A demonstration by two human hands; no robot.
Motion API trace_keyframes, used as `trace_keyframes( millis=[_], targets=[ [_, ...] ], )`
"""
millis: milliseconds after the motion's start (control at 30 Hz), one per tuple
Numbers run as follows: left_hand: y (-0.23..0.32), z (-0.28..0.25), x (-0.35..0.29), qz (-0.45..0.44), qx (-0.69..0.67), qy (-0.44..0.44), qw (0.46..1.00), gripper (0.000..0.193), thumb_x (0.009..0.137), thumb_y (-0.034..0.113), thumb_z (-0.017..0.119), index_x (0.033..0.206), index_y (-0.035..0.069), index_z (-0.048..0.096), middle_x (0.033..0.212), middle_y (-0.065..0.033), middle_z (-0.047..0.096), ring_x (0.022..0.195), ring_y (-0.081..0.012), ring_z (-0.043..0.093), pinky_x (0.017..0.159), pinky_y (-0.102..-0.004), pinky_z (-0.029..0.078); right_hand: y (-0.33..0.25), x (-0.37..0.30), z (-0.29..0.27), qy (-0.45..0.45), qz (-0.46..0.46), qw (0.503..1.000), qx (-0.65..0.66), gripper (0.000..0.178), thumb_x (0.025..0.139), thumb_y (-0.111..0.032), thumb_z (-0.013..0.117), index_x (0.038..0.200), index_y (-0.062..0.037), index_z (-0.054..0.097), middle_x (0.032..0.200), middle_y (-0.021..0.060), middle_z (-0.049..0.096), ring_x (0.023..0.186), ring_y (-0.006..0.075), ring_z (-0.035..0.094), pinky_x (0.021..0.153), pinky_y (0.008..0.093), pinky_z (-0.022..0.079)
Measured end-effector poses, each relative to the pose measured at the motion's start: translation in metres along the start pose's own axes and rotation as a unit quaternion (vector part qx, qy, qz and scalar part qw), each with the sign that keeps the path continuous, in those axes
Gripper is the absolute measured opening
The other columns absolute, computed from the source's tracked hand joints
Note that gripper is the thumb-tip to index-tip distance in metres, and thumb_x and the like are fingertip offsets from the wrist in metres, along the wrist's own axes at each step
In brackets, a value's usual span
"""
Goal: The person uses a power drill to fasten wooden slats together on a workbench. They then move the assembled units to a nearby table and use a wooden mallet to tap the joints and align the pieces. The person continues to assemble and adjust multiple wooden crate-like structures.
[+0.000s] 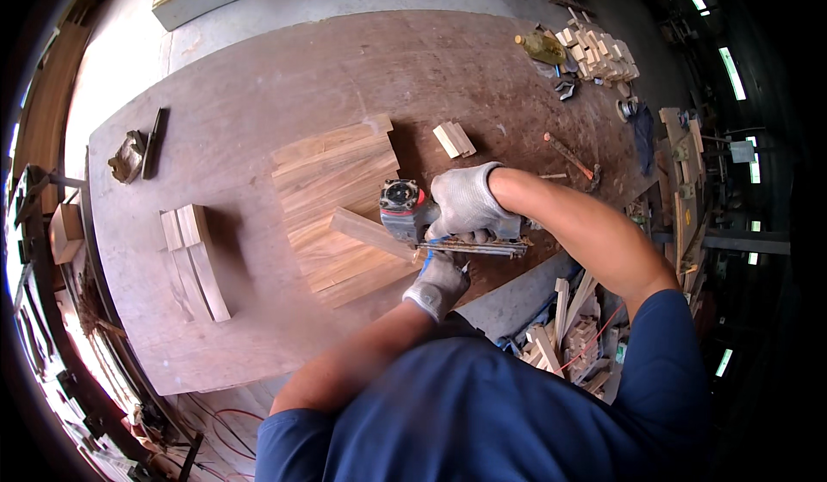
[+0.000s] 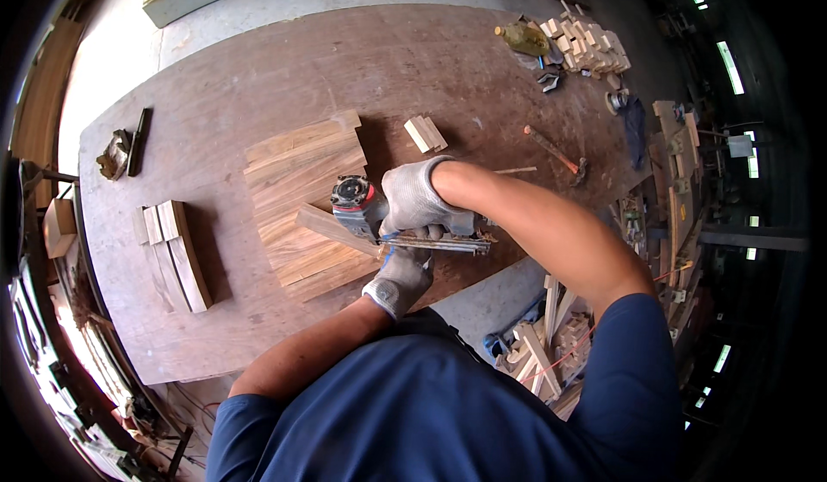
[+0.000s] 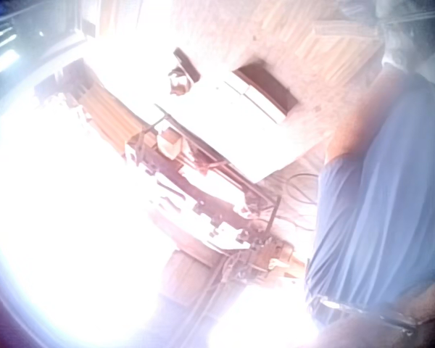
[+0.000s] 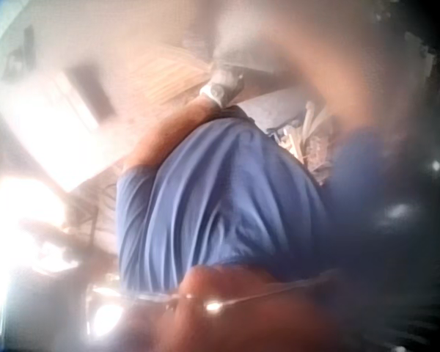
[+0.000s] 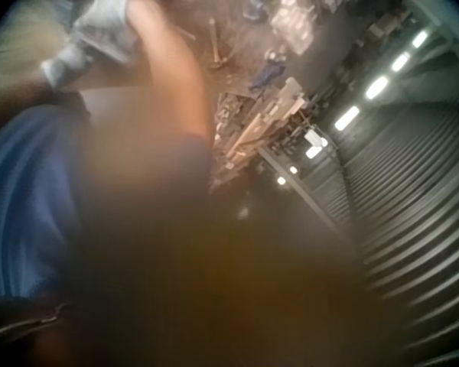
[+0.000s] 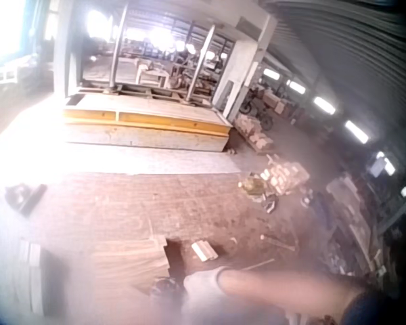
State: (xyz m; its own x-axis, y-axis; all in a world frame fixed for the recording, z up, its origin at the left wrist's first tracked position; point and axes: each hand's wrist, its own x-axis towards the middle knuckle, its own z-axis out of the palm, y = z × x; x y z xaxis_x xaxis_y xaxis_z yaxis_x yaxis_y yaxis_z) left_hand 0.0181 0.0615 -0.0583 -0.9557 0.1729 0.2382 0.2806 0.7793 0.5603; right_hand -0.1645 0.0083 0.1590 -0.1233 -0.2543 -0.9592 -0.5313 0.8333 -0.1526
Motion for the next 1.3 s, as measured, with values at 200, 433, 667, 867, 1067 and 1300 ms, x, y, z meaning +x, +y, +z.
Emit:
trace_keyframes(
  millis=[200,433,667,867,1067,1300],
  targets=[
    [0.003,-0.003,0.004,-0.023,0.019,-0.045,0.999,0.065,0.091,0.019,0.059,0.149,-0.010,0.049,0.147,-0.0310,0.055,0.138,-0.0510,0.049,0.117,-0.0596,0.039,-0.007,0.005,-0.005,-0.015,-0.011,1.000,-0.019,0.043,0.096,-0.034,0.073,0.083,0.0072,0.075,0.071,0.0128,0.074,0.056,0.0207,0.073,0.053,0.0364,0.060],
    [0.001,0.003,0.002,-0.010,0.047,-0.144,0.988,0.072,0.090,0.020,0.059,0.153,-0.012,0.043,0.149,-0.0317,0.052,0.139,-0.0509,0.047,0.118,-0.0592,0.037,-0.014,0.005,-0.005,-0.018,-0.007,0.999,-0.049,0.042,0.095,-0.034,0.072,0.086,0.0067,0.075,0.072,0.0124,0.074,0.057,0.0210,0.073,0.053,0.0370,0.061],
    [0.003,-0.005,0.004,-0.024,0.025,-0.058,0.998,0.073,0.088,0.017,0.059,0.153,-0.012,0.041,0.147,-0.0310,0.052,0.134,-0.0492,0.049,0.114,-0.0586,0.040,-0.014,0.003,-0.004,-0.014,-0.006,0.999,-0.041,0.043,0.095,-0.034,0.071,0.086,0.0070,0.076,0.073,0.0124,0.075,0.058,0.0211,0.073,0.053,0.0374,0.061],
    [-0.003,0.011,-0.003,-0.007,-0.013,0.019,1.000,0.063,0.090,0.011,0.056,0.148,-0.012,0.048,0.132,-0.0281,0.063,0.119,-0.0469,0.060,0.103,-0.0563,0.049,-0.016,-0.003,-0.001,0.012,-0.011,0.999,-0.045,0.044,0.094,-0.034,0.072,0.084,0.0084,0.075,0.073,0.0142,0.075,0.058,0.0214,0.073,0.057,0.0373,0.061],
    [0.000,-0.028,0.004,0.032,0.084,-0.181,0.979,0.046,0.094,0.014,0.055,0.137,-0.003,0.058,0.128,-0.0255,0.066,0.117,-0.0435,0.062,0.098,-0.0529,0.052,0.014,-0.043,0.011,0.124,-0.049,0.991,-0.001,0.047,0.086,-0.042,0.075,0.088,0.0054,0.076,0.076,0.0248,0.073,0.073,0.0344,0.076,0.075,0.0446,0.060],
    [-0.045,-0.057,0.001,-0.007,0.085,-0.180,0.980,0.033,0.099,0.018,0.055,0.127,0.006,0.066,0.120,-0.0172,0.068,0.109,-0.0367,0.063,0.098,-0.0495,0.050,0.076,-0.126,0.087,0.293,-0.053,0.952,0.066,0.047,0.087,-0.048,0.075,0.092,-0.0011,0.078,0.087,0.0281,0.074,0.091,0.0432,0.075,0.086,0.0498,0.058]
  ],
)
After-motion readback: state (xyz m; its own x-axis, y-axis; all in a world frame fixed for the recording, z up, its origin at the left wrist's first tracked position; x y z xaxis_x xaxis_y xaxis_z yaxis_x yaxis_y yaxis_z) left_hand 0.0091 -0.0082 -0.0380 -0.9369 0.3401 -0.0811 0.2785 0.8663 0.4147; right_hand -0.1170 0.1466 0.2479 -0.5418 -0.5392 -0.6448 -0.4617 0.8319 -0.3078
